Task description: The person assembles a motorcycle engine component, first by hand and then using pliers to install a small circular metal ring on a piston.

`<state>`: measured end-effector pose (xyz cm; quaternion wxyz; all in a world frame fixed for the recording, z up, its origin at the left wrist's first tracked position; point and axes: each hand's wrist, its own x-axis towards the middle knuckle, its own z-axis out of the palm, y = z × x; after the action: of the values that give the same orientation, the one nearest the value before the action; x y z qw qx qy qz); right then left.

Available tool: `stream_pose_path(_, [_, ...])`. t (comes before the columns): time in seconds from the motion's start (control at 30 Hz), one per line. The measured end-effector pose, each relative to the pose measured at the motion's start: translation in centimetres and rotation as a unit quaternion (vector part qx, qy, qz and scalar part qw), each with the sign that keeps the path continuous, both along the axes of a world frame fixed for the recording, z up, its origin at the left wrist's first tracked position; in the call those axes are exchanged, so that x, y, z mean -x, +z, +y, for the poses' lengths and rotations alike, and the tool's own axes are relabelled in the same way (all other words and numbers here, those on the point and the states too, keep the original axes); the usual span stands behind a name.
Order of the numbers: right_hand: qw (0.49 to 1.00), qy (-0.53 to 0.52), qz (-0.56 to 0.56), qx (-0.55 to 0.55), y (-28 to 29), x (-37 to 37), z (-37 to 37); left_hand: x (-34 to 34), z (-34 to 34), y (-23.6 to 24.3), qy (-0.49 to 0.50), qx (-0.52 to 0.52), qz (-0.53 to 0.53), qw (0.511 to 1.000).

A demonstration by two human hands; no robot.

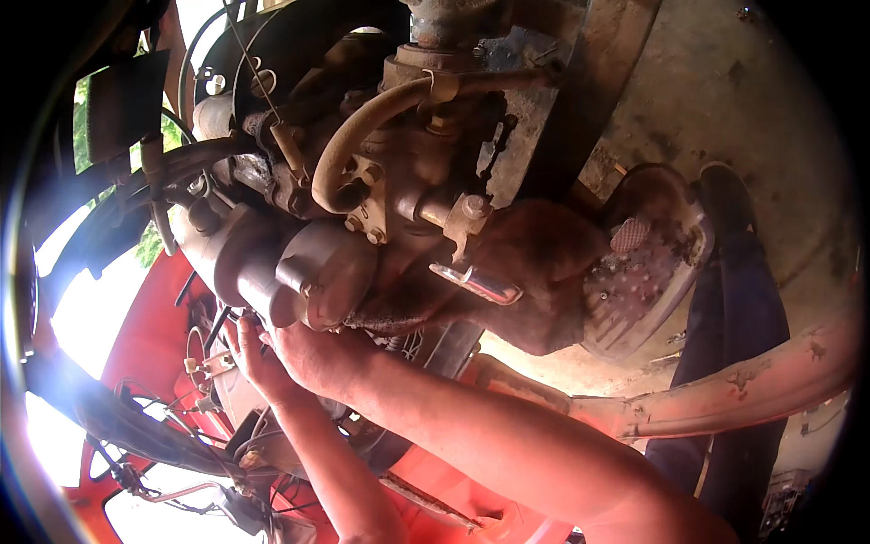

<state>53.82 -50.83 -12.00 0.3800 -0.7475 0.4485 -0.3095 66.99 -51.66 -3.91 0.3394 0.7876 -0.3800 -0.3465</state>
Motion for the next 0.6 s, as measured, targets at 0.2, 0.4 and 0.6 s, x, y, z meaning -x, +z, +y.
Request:
stream_pose_path(0.2, [0.999, 0.035, -0.02, -0.006, 0.0, -0.8, 0.2, -0.4, 0.5, -0.4, 0.003, 0.035, -0.022, 0.999])
stream_pose_path(0.4, [0.998, 0.029, -0.047, -0.031, 0.0, -1.6, 0.0, -1.4, 0.7, 0.0, 0.015, 0.046, -0.036, 0.998])
stream_pose_path(0.6, [0.998, 0.032, -0.053, -0.029, 0.1, -1.8, 0.2, 1.7, -0.8, 0.2, -0.011, 0.0, -0.022, 1.0])
